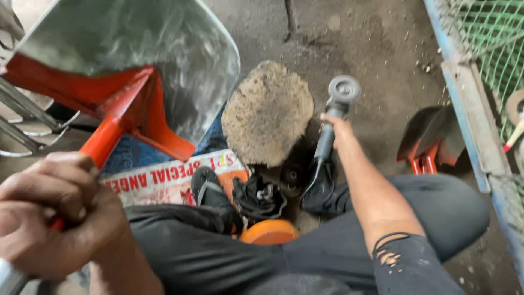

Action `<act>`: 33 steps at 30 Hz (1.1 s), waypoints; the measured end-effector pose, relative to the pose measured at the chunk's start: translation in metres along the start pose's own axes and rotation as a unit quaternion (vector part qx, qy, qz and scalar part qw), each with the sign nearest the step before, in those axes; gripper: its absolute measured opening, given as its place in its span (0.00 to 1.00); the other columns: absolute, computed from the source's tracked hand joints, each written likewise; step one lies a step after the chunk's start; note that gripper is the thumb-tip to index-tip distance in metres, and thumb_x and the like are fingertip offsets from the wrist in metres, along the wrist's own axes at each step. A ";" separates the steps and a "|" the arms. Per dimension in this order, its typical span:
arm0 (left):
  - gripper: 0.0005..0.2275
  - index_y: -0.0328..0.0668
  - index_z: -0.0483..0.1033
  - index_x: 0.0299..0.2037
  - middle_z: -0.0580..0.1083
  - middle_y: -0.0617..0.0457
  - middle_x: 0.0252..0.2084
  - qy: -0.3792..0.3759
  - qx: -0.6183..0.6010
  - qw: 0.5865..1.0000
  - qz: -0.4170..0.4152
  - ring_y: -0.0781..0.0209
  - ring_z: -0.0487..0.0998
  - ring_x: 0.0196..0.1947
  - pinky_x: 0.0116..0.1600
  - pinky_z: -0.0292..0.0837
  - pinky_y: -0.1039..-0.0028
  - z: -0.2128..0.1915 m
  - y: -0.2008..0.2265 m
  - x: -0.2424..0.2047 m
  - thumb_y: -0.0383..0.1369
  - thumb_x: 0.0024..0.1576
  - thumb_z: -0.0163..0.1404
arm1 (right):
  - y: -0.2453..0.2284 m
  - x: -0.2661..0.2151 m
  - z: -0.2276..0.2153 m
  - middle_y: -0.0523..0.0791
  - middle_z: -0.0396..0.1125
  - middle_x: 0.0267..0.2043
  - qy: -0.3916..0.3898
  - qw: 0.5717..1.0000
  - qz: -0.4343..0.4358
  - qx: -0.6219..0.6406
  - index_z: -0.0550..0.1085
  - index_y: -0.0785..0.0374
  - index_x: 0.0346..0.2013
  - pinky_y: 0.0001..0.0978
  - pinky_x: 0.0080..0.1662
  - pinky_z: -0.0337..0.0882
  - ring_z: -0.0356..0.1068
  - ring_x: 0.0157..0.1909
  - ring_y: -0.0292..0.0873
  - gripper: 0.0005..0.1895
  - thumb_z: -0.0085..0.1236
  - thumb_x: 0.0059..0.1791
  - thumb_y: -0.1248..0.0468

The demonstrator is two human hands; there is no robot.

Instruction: The person uses an angle grinder to remove paint from the blade of a shovel, creating sparks. Then, the person applies a clear liquid to the cleaned blade with a brush from a small cup.

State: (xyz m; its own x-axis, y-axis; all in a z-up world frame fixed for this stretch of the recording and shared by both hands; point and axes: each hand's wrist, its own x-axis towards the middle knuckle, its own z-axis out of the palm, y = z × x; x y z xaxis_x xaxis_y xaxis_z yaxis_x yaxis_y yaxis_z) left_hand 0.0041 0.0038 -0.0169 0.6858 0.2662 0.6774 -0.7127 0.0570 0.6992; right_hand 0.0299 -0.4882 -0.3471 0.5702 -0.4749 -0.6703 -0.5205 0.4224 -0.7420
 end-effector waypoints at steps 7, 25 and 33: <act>0.16 0.46 0.46 0.24 0.52 0.53 0.19 0.007 0.049 0.998 -0.024 0.63 0.53 0.15 0.27 0.54 0.70 0.000 -0.019 -0.005 0.29 0.66 0.33 | 0.022 0.036 0.027 0.48 0.71 0.29 0.006 0.992 0.051 0.114 0.75 0.65 0.39 0.44 0.32 0.75 0.71 0.27 0.49 0.19 0.69 0.38 0.61; 0.10 0.47 0.56 0.29 0.58 0.56 0.17 0.025 -0.107 0.987 -0.116 0.65 0.57 0.13 0.29 0.62 0.65 0.031 -0.041 0.001 0.37 0.62 0.38 | 0.033 0.054 0.073 0.53 0.75 0.41 0.228 0.937 -0.168 -0.203 0.74 0.67 0.41 0.45 0.45 0.73 0.74 0.41 0.52 0.21 0.73 0.38 0.62; 0.11 0.43 0.56 0.33 0.58 0.53 0.17 -0.017 -0.158 0.983 -0.093 0.63 0.57 0.15 0.30 0.62 0.65 0.053 -0.025 -0.007 0.33 0.68 0.40 | 0.041 0.021 0.050 0.54 0.75 0.40 0.358 0.882 -0.169 -0.255 0.74 0.64 0.37 0.48 0.48 0.72 0.74 0.43 0.56 0.16 0.72 0.43 0.60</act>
State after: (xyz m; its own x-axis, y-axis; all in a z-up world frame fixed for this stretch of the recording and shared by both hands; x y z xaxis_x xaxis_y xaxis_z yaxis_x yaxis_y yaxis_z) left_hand 0.0251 -0.0507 -0.0274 0.8089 0.1919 0.5558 -0.5817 0.3985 0.7091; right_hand 0.0522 -0.4425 -0.3921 0.2953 -0.9502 -0.0995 -0.7192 -0.1526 -0.6779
